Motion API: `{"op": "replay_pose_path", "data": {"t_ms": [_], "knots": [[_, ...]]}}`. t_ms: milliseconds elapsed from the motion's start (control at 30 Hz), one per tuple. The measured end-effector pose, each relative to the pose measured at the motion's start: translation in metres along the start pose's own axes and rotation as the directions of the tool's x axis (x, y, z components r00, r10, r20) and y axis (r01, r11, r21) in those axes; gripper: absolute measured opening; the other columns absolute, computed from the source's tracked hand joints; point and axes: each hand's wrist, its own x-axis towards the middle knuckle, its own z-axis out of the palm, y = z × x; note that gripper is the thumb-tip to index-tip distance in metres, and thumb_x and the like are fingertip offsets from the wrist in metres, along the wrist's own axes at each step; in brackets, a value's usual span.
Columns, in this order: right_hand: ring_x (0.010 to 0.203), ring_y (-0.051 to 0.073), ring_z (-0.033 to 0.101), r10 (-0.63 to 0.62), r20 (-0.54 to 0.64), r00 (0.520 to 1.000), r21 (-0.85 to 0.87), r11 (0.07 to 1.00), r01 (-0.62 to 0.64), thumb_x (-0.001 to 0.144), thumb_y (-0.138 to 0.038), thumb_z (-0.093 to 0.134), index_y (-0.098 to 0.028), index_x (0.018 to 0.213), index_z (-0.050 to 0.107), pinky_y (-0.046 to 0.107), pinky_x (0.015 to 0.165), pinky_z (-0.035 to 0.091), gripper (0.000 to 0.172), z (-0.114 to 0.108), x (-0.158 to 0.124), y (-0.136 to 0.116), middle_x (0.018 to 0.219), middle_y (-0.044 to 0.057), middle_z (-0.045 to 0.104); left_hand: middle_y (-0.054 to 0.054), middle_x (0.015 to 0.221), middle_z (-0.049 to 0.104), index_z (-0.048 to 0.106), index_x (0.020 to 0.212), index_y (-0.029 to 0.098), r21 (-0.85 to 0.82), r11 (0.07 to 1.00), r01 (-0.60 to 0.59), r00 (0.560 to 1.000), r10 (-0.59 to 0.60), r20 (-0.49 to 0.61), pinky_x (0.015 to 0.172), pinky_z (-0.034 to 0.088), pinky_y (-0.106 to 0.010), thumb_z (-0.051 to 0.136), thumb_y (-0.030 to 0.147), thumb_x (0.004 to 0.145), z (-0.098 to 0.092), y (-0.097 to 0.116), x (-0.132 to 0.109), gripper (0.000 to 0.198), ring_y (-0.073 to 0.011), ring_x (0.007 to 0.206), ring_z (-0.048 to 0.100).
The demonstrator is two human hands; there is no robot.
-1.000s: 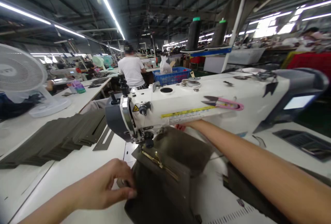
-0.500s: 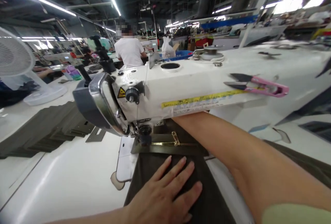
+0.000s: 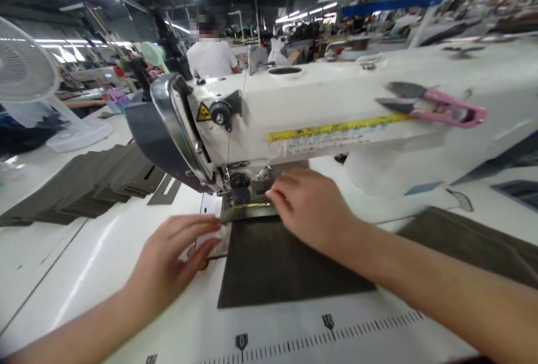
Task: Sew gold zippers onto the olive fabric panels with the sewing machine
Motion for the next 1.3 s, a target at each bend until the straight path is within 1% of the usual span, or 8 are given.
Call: {"op": "replay_pose_path", "data": {"t_ms": [33,100,167,267,433,667,933,1300], "knots": [[0.077,0.020,0.057,-0.029,0.027,0.999,0.001,1.000,0.029,0.088,-0.023,0.045,-0.015,0.077,0.061,0.036,0.072,0.047,0.021,0.005,-0.002,-0.010,0.077,0.007,0.061,-0.011,0.100,0.067,0.062,0.096,0.015,0.071,0.997,-0.014,1.000,0.015,-0.014,0.076,0.051,-0.041,0.051,0.022,0.084,0.002,-0.010,0.002,0.017,-0.0238,0.091,0.063],[0.088,0.024,0.057,-0.097,0.099,0.990,0.021,0.995,0.095,0.086,-0.019,0.045,-0.012,0.086,0.063,0.040,0.080,0.046,0.019,0.020,-0.004,-0.027,0.086,0.011,0.063,-0.011,0.101,0.067,0.063,0.095,0.014,0.126,0.990,-0.067,0.998,0.068,-0.002,0.084,0.048,-0.046,0.050,0.021,0.085,0.010,-0.024,0.006,0.017,-0.0249,0.096,0.062],[0.101,0.026,0.053,-0.131,0.155,0.979,0.057,0.991,0.123,0.085,-0.014,0.045,-0.007,0.098,0.061,0.042,0.089,0.043,0.022,0.035,-0.006,-0.037,0.100,0.015,0.062,-0.010,0.098,0.068,0.064,0.091,0.014,0.128,0.986,-0.103,0.994,0.105,-0.009,0.088,0.047,-0.046,0.049,0.018,0.086,0.021,-0.031,0.009,0.017,-0.0232,0.095,0.063],[0.106,0.026,0.051,-0.145,0.181,0.973,0.097,0.987,0.129,0.084,-0.011,0.045,-0.004,0.100,0.061,0.041,0.094,0.040,0.023,0.047,-0.005,-0.037,0.108,0.016,0.059,-0.010,0.096,0.069,0.066,0.088,0.015,0.114,0.987,-0.110,0.993,0.115,-0.035,0.088,0.049,-0.041,0.049,0.017,0.086,0.030,-0.032,0.010,0.017,-0.0214,0.094,0.064],[0.102,0.024,0.053,-0.147,0.217,0.965,0.079,0.988,0.132,0.083,-0.008,0.045,-0.008,0.093,0.063,0.038,0.092,0.043,0.021,0.044,0.000,-0.035,0.106,0.014,0.061,-0.009,0.094,0.070,0.067,0.084,0.014,0.089,0.987,-0.133,0.989,0.138,-0.047,0.086,0.052,-0.039,0.048,0.016,0.085,0.028,-0.031,0.010,0.019,-0.0216,0.093,0.064],[0.104,0.023,0.051,-0.134,0.281,0.950,0.035,0.991,0.130,0.083,-0.007,0.043,-0.005,0.096,0.062,0.035,0.094,0.040,0.023,0.042,0.002,-0.039,0.110,0.015,0.058,-0.010,0.098,0.069,0.066,0.089,0.015,0.123,0.977,-0.173,0.985,0.174,-0.001,0.088,0.050,-0.041,0.047,0.017,0.086,0.026,-0.033,0.011,0.020,-0.0220,0.095,0.063],[0.102,0.024,0.052,-0.144,0.240,0.960,0.063,0.989,0.133,0.083,-0.006,0.044,-0.006,0.093,0.062,0.036,0.093,0.040,0.021,0.045,0.001,-0.036,0.105,0.015,0.059,-0.012,0.098,0.068,0.065,0.089,0.012,0.132,0.967,-0.218,0.976,0.219,0.010,0.089,0.050,-0.040,0.046,0.014,0.085,0.027,-0.034,0.014,0.020,-0.0217,0.094,0.064],[0.097,0.022,0.052,-0.142,0.206,0.968,0.086,0.988,0.127,0.082,-0.007,0.045,-0.011,0.089,0.061,0.035,0.090,0.041,0.018,0.050,0.008,-0.031,0.095,0.011,0.061,-0.010,0.088,0.070,0.064,0.079,0.013,0.171,0.958,-0.229,0.970,0.239,-0.041,0.081,0.053,-0.037,0.045,0.010,0.083,0.029,-0.037,0.021,0.019,-0.0206,0.084,0.067]]}}
